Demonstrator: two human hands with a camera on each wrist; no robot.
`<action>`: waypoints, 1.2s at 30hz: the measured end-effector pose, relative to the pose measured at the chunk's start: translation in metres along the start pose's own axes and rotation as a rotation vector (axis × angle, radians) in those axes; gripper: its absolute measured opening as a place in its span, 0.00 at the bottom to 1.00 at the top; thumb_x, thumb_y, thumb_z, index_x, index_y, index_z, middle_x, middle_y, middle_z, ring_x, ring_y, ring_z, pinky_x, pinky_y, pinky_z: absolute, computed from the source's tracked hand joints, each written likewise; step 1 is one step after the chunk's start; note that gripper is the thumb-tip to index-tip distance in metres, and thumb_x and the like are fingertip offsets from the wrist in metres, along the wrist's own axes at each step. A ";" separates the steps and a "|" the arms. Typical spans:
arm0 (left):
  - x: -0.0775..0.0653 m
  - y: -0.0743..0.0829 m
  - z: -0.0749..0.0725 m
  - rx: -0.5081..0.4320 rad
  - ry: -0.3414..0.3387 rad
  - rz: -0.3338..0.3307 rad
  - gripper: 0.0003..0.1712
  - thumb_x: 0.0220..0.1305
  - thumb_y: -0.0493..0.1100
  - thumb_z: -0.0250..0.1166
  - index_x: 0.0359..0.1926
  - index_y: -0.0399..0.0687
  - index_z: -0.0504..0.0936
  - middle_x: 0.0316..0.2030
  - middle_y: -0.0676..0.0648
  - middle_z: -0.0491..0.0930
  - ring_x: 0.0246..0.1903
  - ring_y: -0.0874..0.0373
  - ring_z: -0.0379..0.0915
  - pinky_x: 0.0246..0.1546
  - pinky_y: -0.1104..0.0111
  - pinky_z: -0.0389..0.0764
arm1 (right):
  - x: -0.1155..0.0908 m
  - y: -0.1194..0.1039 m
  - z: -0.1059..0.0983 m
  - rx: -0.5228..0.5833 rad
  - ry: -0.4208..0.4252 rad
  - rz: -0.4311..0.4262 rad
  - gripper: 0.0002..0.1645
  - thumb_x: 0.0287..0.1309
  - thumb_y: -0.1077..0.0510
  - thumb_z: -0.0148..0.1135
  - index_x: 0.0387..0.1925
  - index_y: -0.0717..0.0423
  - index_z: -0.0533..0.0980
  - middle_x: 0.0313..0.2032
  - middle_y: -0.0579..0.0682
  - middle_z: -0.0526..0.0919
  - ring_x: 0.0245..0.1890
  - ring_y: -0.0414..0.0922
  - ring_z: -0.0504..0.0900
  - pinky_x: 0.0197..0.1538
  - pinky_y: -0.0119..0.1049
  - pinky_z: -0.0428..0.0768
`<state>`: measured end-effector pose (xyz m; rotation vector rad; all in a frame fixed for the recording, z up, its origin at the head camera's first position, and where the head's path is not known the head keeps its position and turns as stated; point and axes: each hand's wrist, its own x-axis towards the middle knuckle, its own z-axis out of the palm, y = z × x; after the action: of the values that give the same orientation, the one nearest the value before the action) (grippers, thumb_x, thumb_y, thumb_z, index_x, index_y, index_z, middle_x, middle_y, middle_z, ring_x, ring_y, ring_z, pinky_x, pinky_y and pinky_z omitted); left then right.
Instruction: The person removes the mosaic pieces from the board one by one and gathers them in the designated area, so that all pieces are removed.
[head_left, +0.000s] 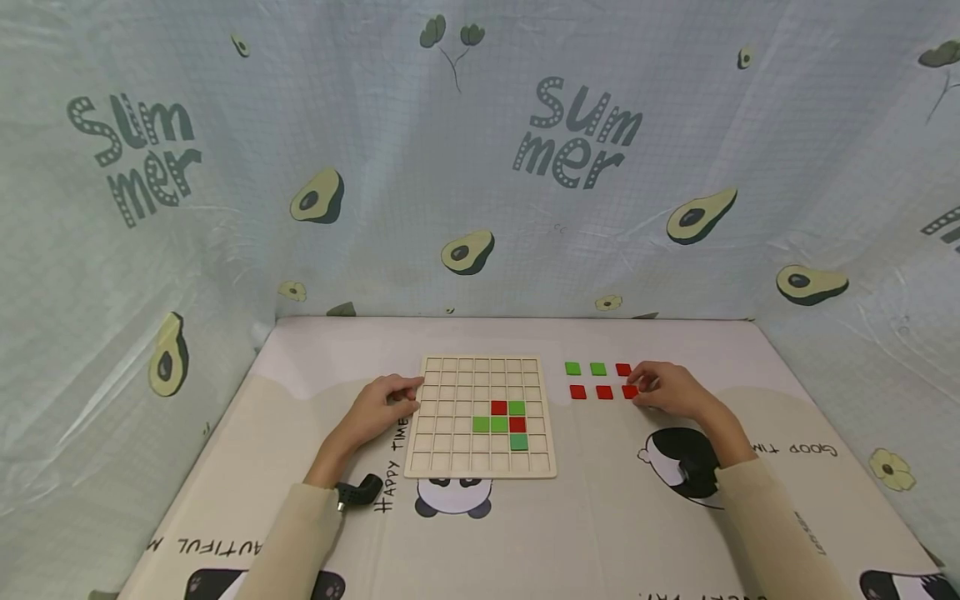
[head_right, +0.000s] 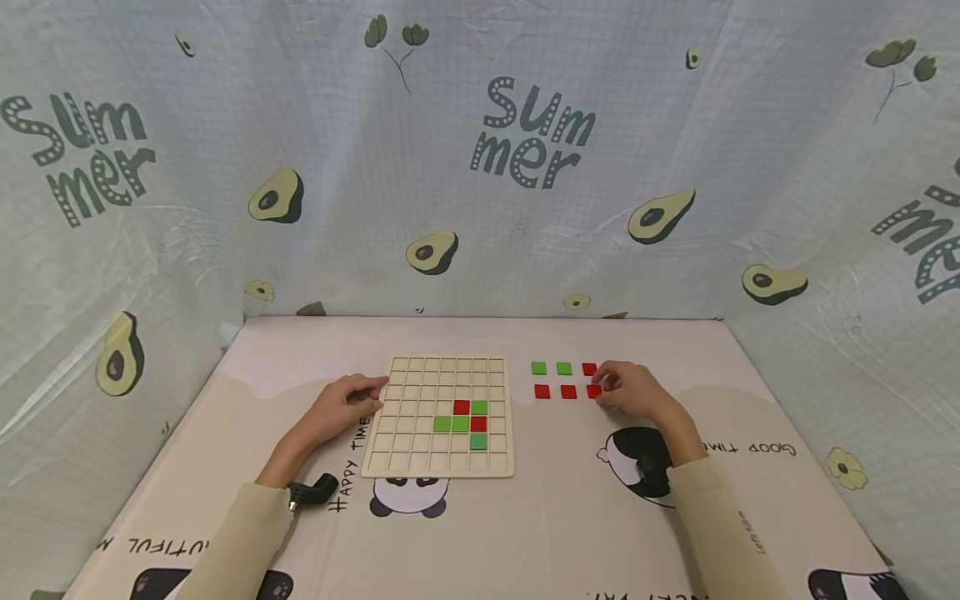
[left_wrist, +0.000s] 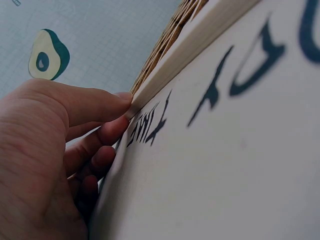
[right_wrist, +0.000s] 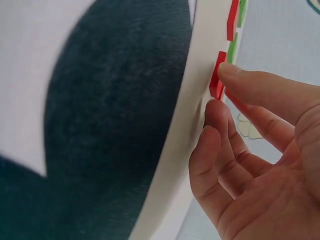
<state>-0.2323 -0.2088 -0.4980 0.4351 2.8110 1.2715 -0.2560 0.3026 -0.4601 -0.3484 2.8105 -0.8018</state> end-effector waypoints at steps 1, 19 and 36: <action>0.000 0.000 0.000 -0.001 0.000 0.000 0.27 0.65 0.41 0.69 0.65 0.40 0.81 0.40 0.49 0.81 0.40 0.57 0.71 0.46 0.64 0.73 | 0.000 0.000 -0.001 -0.005 0.002 -0.005 0.17 0.59 0.60 0.72 0.49 0.60 0.80 0.41 0.56 0.82 0.43 0.52 0.79 0.42 0.39 0.79; 0.000 0.000 0.000 -0.012 0.003 0.002 0.27 0.65 0.39 0.69 0.65 0.39 0.81 0.39 0.49 0.81 0.40 0.56 0.71 0.45 0.65 0.73 | 0.019 -0.049 0.002 0.036 0.006 -0.100 0.14 0.63 0.61 0.68 0.50 0.61 0.82 0.40 0.54 0.82 0.35 0.46 0.77 0.34 0.37 0.78; 0.000 0.001 0.001 -0.003 0.005 0.011 0.27 0.65 0.40 0.69 0.65 0.40 0.81 0.39 0.50 0.80 0.40 0.57 0.70 0.46 0.65 0.72 | 0.049 -0.128 0.042 0.055 -0.065 -0.262 0.13 0.63 0.60 0.69 0.49 0.58 0.82 0.40 0.51 0.84 0.32 0.43 0.78 0.36 0.35 0.79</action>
<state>-0.2319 -0.2078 -0.4981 0.4482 2.8148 1.2805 -0.2706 0.1626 -0.4329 -0.7313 2.7109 -0.8998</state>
